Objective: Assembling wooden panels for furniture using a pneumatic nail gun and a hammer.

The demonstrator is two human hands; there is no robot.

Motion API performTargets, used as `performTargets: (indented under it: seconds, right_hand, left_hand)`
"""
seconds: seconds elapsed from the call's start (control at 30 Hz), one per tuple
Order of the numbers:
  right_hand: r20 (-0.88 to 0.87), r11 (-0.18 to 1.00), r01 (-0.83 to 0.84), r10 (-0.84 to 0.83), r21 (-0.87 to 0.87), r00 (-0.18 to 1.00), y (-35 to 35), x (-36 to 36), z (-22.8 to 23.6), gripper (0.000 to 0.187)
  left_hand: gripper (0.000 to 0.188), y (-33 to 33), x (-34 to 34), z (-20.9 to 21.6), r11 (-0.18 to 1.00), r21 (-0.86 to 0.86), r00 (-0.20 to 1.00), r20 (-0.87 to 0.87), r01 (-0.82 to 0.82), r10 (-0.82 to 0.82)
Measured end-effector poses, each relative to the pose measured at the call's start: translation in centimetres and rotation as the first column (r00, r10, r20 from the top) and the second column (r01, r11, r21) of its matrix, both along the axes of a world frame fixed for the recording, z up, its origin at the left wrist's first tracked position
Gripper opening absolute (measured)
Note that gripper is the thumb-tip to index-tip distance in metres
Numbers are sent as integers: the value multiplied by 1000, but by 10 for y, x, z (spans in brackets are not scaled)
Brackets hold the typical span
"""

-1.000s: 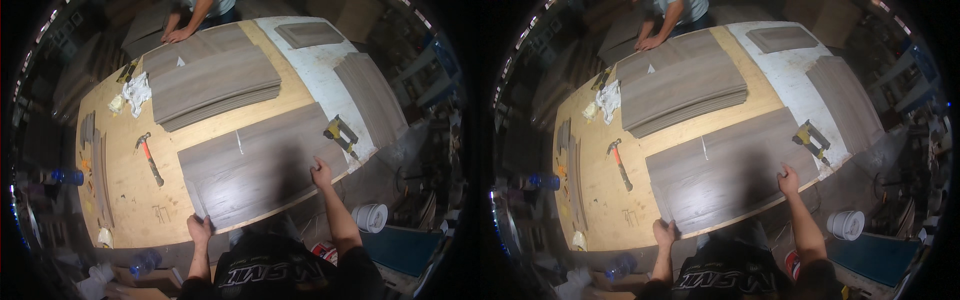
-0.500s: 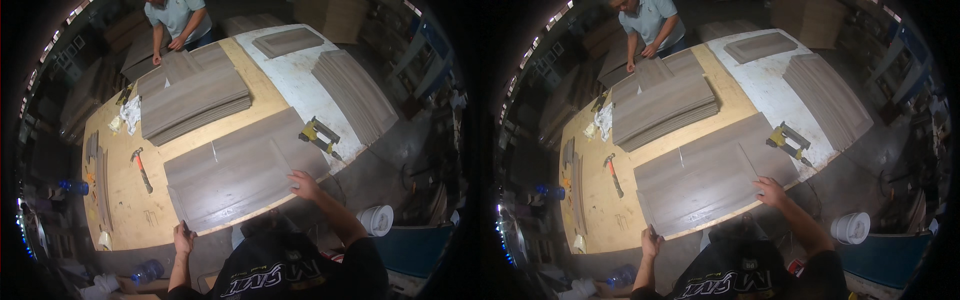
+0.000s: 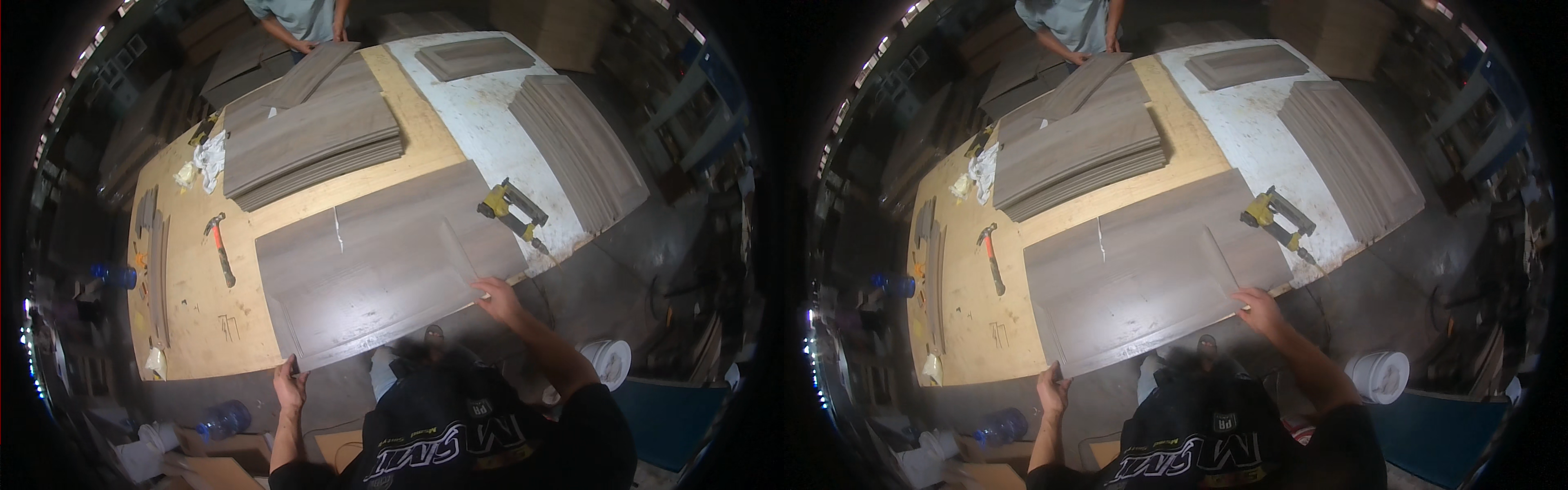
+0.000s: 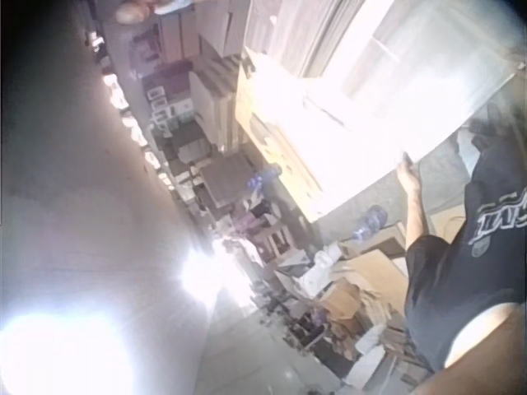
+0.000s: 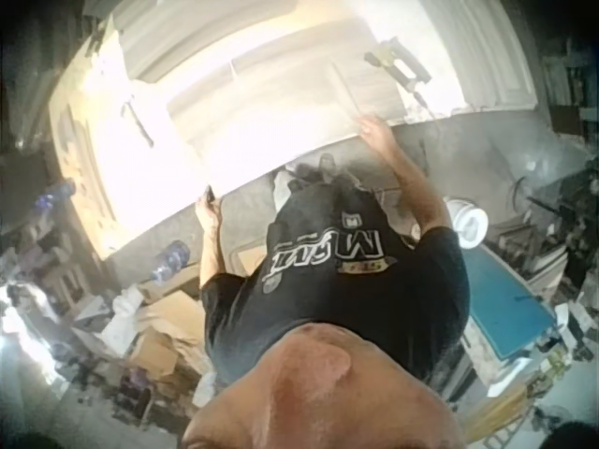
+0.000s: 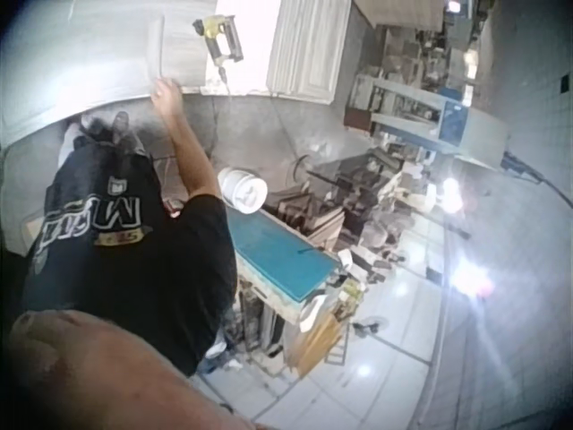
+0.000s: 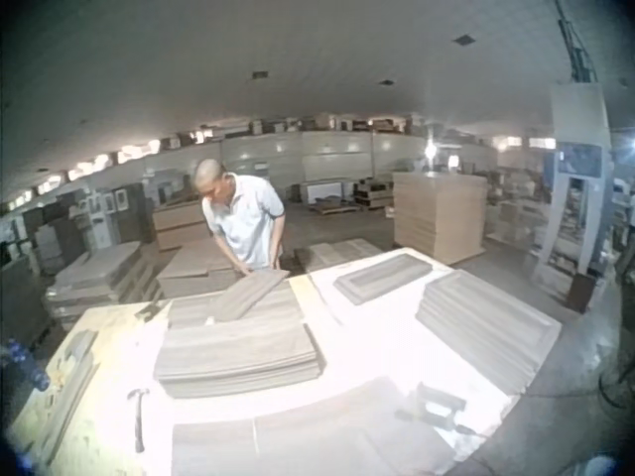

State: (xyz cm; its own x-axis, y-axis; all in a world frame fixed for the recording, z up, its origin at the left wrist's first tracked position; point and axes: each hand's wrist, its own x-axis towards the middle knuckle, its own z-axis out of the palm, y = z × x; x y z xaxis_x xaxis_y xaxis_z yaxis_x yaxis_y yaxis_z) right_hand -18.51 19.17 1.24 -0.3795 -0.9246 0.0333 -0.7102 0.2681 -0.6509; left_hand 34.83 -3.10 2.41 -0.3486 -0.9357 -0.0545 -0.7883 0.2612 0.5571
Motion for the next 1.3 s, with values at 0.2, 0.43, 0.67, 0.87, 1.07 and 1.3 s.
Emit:
performTargets:
  seconds: [0.2,0.43,0.67,0.87,1.07,1.3]
  right_hand:
    - [65,999,45,-46,21,997,22,13,22,46]
    - [72,997,48,-43,-59,996,13,12,34,53]
    - [336,990,136,-141,39,931,-16,-33,156,58]
    - [358,916,339,-249,-214,900,-136,-43,129,51]
    - [328,812,515,-424,-276,844,-208,-65,95,46]
    - [176,911,353,-391,212,904,-250,-84,53,43]
  left_hand:
    - [69,23,4,4,995,97,999,20,-27,25]
    - [68,20,6,-2,985,165,976,-202,-41,75]
    - [59,-45,0,140,957,278,982,-140,-83,125]
    - [68,-127,-44,161,875,453,893,-304,-172,332]
    - [63,-185,-122,137,881,249,863,-217,-403,456]
    - [52,-290,-60,-21,826,497,820,-335,-266,465]
